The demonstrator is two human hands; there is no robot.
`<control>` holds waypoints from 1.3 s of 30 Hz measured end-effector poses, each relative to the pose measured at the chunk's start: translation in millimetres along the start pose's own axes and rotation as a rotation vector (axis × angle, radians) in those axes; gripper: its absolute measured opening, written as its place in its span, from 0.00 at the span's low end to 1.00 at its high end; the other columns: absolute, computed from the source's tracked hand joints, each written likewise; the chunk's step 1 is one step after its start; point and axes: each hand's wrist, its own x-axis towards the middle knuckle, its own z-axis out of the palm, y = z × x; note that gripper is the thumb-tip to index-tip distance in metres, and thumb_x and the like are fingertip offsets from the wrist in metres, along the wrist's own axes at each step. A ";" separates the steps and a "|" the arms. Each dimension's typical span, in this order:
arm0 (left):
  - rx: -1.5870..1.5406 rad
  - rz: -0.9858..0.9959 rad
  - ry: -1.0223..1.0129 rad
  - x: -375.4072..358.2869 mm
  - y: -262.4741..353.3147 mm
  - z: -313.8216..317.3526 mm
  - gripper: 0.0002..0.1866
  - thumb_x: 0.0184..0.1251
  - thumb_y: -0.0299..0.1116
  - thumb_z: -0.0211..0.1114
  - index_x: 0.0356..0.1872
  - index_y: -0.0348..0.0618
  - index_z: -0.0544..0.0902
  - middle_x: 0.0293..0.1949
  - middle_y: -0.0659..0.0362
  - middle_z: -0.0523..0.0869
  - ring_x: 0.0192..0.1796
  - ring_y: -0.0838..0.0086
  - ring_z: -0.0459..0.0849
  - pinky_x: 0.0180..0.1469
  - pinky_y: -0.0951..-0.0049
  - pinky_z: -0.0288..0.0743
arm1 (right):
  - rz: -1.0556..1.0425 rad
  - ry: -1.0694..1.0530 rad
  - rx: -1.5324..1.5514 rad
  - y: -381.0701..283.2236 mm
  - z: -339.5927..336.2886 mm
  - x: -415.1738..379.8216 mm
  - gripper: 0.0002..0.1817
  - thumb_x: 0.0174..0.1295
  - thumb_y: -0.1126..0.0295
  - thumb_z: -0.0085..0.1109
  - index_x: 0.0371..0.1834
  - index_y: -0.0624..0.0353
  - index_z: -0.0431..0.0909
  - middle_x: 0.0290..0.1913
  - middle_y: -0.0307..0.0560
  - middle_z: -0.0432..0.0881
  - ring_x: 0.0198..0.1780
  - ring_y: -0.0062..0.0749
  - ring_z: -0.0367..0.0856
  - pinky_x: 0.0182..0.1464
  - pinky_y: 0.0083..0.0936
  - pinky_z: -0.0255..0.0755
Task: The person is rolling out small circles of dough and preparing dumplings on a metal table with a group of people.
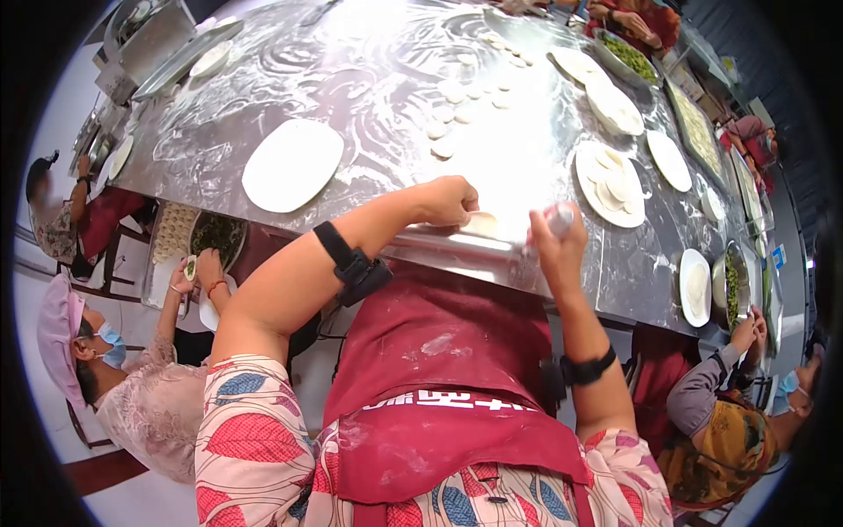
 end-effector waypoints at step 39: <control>0.067 -0.041 0.040 7.4 10.9 3.8 0.13 0.54 0.30 0.59 0.39 0.33 0.81 0.33 0.46 0.84 0.37 0.62 0.83 0.41 0.65 0.73 | 0.058 0.013 -0.004 -11.5 -2.4 -19.6 0.11 0.57 0.74 0.61 0.30 0.62 0.65 0.19 0.40 0.74 0.20 0.21 0.74 0.22 0.20 0.68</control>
